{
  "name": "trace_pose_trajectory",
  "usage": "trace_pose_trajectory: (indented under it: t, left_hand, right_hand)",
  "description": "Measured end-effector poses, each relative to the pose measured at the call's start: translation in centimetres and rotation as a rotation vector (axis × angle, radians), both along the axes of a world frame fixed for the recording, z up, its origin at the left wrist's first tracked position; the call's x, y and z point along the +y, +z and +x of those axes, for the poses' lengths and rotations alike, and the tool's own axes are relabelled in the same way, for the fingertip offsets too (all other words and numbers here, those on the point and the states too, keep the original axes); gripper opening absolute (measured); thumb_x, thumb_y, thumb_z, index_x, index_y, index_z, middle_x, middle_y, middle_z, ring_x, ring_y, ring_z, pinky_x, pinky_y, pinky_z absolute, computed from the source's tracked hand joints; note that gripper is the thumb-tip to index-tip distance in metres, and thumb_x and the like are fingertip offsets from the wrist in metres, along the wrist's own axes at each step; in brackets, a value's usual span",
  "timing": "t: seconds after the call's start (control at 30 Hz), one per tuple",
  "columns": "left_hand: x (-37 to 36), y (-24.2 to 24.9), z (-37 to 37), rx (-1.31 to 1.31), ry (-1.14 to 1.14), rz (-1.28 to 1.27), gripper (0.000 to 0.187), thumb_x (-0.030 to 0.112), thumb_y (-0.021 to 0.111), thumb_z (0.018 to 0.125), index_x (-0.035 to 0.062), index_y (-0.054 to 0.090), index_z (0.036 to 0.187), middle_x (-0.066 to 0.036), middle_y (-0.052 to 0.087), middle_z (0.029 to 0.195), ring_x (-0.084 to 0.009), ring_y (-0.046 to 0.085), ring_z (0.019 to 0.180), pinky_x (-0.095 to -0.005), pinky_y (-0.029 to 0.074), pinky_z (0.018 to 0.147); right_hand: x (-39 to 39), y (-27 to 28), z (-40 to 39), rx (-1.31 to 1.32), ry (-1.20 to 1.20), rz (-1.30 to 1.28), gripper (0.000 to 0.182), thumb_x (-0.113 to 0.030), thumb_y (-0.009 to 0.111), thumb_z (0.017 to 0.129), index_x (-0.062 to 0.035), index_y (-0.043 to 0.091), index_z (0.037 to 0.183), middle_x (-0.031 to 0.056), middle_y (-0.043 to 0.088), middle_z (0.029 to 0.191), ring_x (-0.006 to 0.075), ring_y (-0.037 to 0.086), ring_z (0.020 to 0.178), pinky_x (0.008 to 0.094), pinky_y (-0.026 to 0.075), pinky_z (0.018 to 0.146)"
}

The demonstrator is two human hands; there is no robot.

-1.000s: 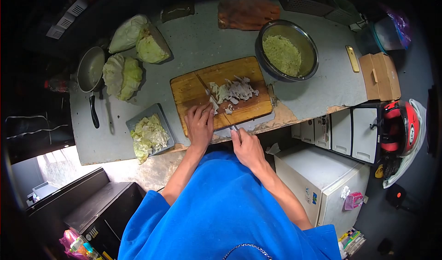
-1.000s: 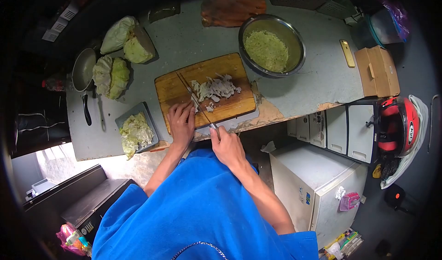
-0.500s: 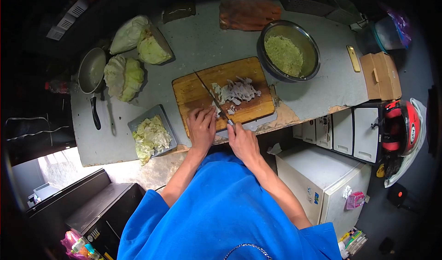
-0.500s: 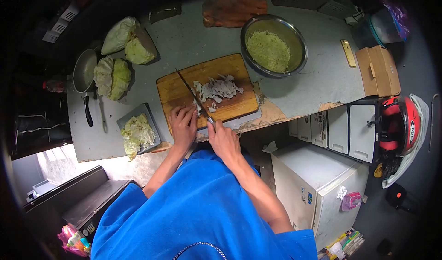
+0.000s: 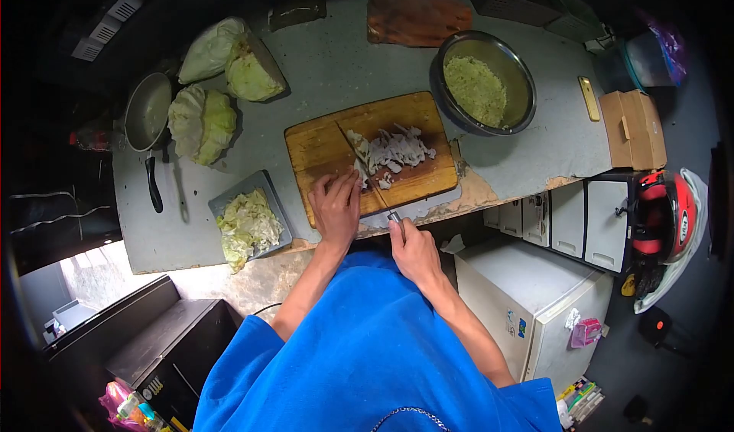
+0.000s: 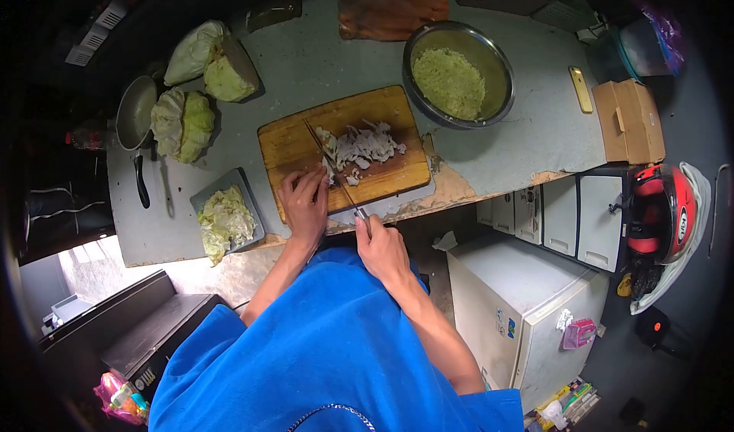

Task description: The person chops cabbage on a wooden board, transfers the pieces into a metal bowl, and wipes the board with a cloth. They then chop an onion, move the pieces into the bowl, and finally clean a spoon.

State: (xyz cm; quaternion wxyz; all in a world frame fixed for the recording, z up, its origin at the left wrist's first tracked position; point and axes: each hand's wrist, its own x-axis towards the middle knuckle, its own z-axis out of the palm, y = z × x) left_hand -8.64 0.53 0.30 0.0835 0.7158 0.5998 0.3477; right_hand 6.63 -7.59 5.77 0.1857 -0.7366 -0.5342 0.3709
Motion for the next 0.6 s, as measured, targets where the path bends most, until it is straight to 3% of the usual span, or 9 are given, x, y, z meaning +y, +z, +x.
trace_pose_trajectory:
  t: [0.3,0.43,0.6]
  left_hand:
    - [0.2,0.1,0.0,0.003,-0.009,-0.003,0.02,0.012,0.076,0.088,0.0096,0.078,0.107,0.001,0.076,0.112,-0.0262,0.06,0.105,-0.0373,0.043,0.088]
    - [0.3,0.1,-0.3,-0.008,-0.029,0.011,0.019,0.012,0.075,0.089,0.0098,0.078,0.107,0.0,0.077,0.111,-0.0266,0.061,0.105,-0.0381,0.043,0.088]
    - [-0.5,-0.1,-0.7,0.016,-0.036,0.075,0.022,0.012,0.075,0.088,0.0104,0.078,0.11,-0.003,0.072,0.108,-0.0273,0.059,0.108,-0.0405,0.043,0.09]
  right_hand:
    - [0.4,-1.4,0.9,0.003,0.054,0.005,0.039,-0.033,0.053,0.106,0.0021,0.056,0.089,0.0296,0.062,0.068,0.0532,0.062,0.073,0.0579,0.048,0.063]
    - [1.4,-1.3,1.2,-0.129,0.11,0.036,0.042,-0.037,0.052,0.106,0.0019,0.059,0.092,0.0298,0.065,0.069,0.053,0.065,0.072,0.0597,0.053,0.067]
    - [1.8,-0.4,0.8,0.001,0.045,0.023,0.043,-0.038,0.051,0.106,0.0016,0.061,0.093,0.0309,0.064,0.07,0.0535,0.065,0.074,0.0599,0.051,0.068]
